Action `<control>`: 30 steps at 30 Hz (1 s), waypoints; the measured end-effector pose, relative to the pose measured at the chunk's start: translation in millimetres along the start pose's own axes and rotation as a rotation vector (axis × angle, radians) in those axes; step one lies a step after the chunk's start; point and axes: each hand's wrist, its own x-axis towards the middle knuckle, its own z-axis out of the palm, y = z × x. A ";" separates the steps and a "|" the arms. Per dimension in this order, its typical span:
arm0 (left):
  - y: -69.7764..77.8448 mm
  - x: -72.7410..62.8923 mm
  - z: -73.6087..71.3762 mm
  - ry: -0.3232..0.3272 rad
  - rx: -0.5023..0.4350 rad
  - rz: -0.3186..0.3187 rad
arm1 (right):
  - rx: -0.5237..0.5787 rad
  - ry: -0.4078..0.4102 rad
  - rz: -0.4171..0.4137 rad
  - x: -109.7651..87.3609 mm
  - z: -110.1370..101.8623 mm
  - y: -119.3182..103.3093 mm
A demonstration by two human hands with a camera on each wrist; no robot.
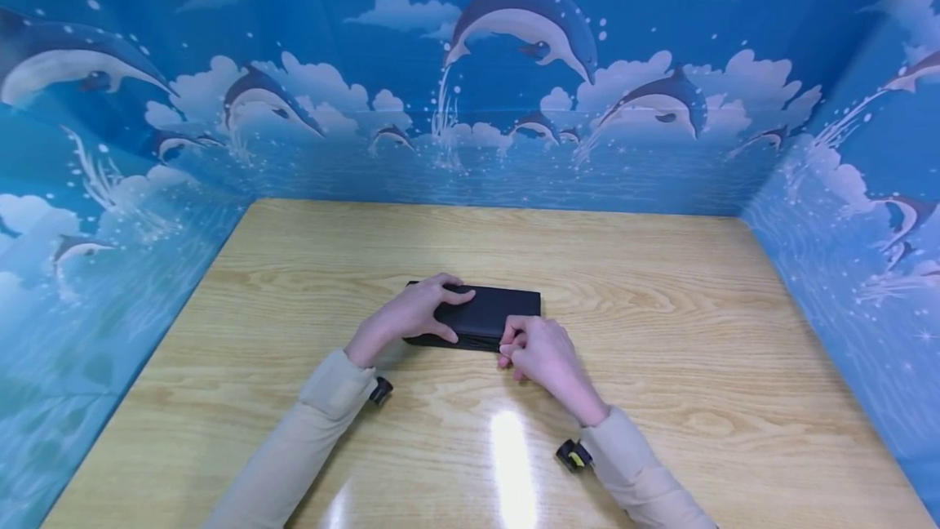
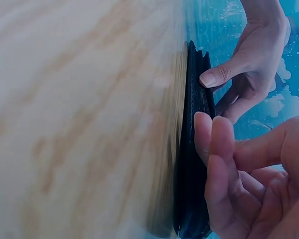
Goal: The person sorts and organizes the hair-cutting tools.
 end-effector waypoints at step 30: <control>0.9 2.9 -3.0 -0.033 0.017 -0.023 | -0.021 0.009 -0.003 4.6 3.8 -7.3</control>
